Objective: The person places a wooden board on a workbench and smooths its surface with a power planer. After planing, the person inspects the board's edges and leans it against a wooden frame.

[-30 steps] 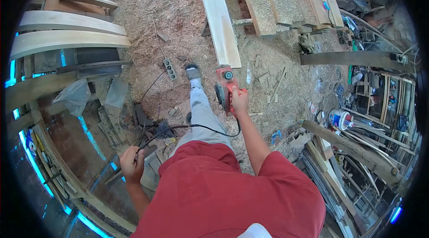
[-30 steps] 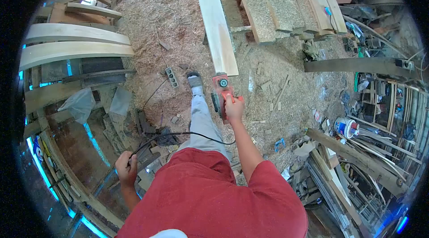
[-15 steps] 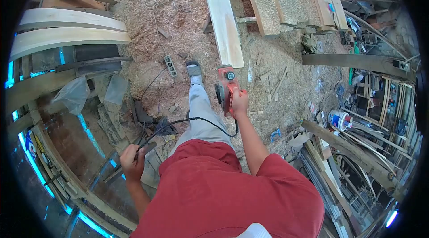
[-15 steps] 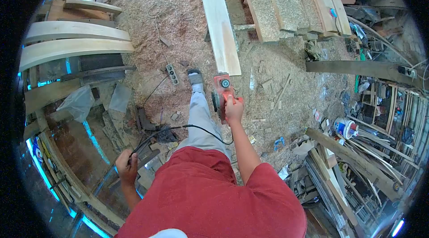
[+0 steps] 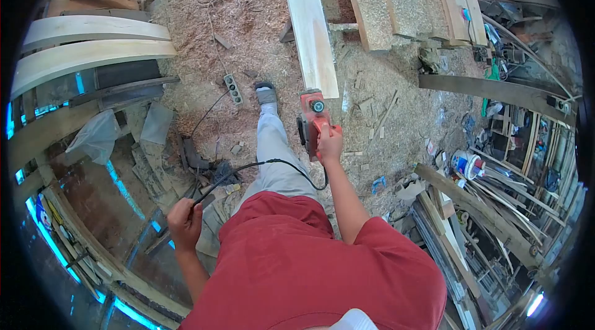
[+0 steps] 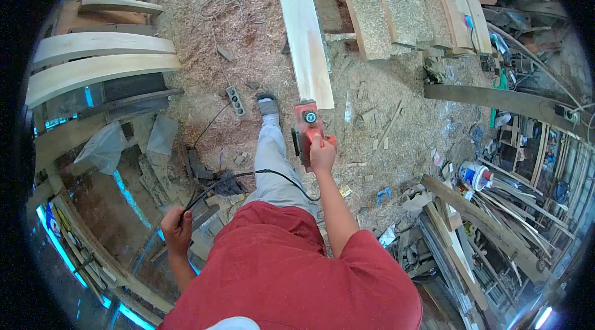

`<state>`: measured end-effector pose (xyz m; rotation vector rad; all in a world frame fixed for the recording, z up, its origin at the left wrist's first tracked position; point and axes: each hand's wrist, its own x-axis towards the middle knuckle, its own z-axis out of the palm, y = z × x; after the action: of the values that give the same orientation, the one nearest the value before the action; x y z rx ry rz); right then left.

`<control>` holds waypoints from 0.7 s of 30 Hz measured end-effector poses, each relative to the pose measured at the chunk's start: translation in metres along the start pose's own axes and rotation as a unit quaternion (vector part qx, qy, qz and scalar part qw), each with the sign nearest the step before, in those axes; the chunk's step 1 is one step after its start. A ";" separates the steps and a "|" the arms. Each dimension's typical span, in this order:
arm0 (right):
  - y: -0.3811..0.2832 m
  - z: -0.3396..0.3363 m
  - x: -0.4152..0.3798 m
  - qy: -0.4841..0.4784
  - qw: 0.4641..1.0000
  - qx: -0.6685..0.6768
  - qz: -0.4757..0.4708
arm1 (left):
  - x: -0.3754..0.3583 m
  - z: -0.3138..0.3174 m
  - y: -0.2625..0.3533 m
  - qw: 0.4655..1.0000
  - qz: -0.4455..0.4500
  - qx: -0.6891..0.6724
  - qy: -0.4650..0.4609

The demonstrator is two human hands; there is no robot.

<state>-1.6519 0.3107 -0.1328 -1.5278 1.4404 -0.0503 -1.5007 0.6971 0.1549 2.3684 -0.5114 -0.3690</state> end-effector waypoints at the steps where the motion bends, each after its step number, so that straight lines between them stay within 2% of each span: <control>1: -0.002 0.001 0.002 0.001 1.000 -0.007 -0.003 | 0.004 0.000 0.000 1.000 -0.002 -0.001 -0.002; 6: -0.010 0.006 0.010 0.005 1.000 -0.026 0.006 | 0.025 0.004 -0.002 1.000 -0.003 0.001 -0.010; 8: -0.002 0.013 0.018 0.014 0.999 0.015 -0.046 | 0.033 0.006 -0.001 1.000 -0.007 -0.004 -0.013; 21: -0.038 0.028 0.045 0.023 0.999 0.000 -0.039 | 0.098 0.008 0.003 0.999 -0.013 -0.002 -0.033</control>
<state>-1.5941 0.2851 -0.1474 -1.5917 1.4171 -0.1323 -1.4183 0.6464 0.1393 2.3669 -0.5113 -0.4615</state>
